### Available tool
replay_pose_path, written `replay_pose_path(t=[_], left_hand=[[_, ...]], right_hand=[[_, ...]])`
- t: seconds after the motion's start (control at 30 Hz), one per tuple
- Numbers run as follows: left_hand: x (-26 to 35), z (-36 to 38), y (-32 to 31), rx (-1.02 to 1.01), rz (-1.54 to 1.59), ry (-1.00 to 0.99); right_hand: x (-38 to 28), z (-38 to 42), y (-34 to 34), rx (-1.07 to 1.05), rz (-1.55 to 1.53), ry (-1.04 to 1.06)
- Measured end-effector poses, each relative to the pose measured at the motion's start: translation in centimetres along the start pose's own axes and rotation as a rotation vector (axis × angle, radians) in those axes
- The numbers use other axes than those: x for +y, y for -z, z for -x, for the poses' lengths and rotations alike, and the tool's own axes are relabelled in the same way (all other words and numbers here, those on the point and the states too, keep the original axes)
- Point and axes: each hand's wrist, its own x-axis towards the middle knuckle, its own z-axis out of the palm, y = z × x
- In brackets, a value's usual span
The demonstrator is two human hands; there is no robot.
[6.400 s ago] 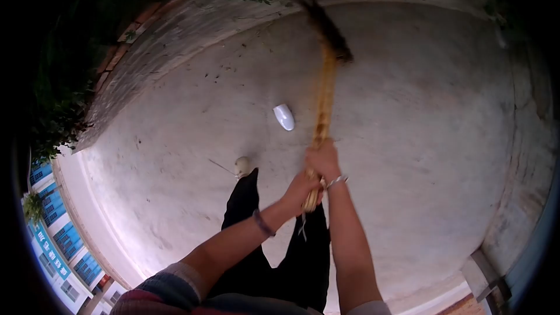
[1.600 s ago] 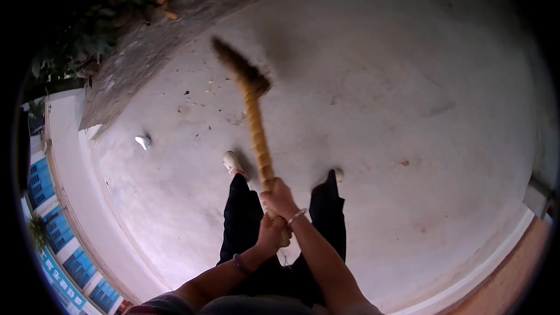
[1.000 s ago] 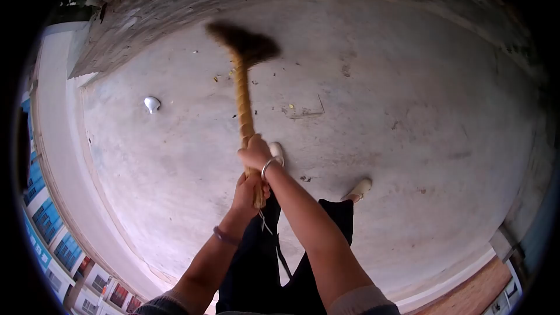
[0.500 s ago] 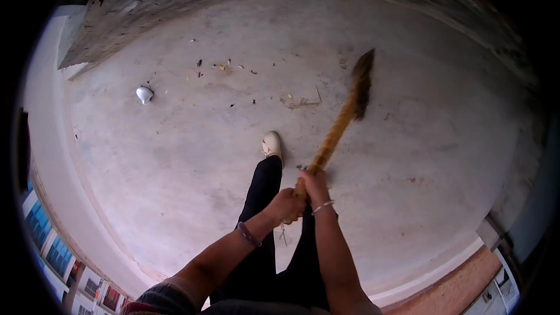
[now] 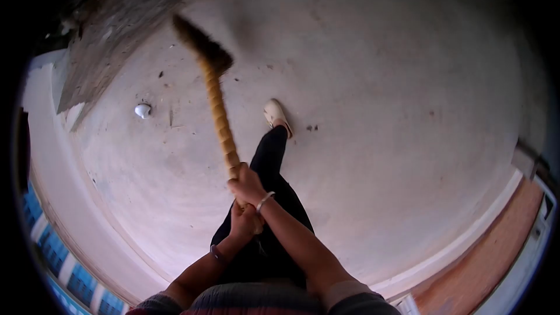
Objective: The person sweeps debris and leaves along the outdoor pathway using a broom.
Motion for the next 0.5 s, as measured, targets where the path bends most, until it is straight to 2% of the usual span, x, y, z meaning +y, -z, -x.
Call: replay_pose_path(t=[0.07,0.17,0.27,0.33,0.4,0.43,0.47,0.5], left_hand=[[-3.0,1.6,0.7,-0.167,-0.111,0.079],[-4.8,1.8,-0.3,-0.381,-0.402,0.309],[-7.4,-0.2,-0.8,-0.545,-0.647,0.425],[-8.0,-0.6,1.1,-0.541,-0.629,0.445],[-8.4,-0.7,4.5,-0.479,-0.684,0.433],[-8.3,-0.5,8.4,-0.425,-0.751,0.407],[-7.9,-0.1,12.5,-0.374,-0.823,0.375],[-7.3,0.6,16.0,-0.205,-0.565,0.486]], right_hand=[[2.3,4.3,1.7,0.193,-0.174,-0.044],[8.1,7.5,4.2,0.471,-0.407,-0.108],[14.3,8.8,6.1,0.559,-0.690,-0.232],[16.6,9.1,4.5,0.587,-0.957,-0.248],[18.2,7.8,-0.1,0.545,-0.863,-0.326],[18.6,6.8,-3.2,0.526,-0.816,-0.362],[21.9,5.0,-7.6,0.432,-0.627,-0.218],[19.5,4.7,-11.3,0.395,-0.627,-0.238]])
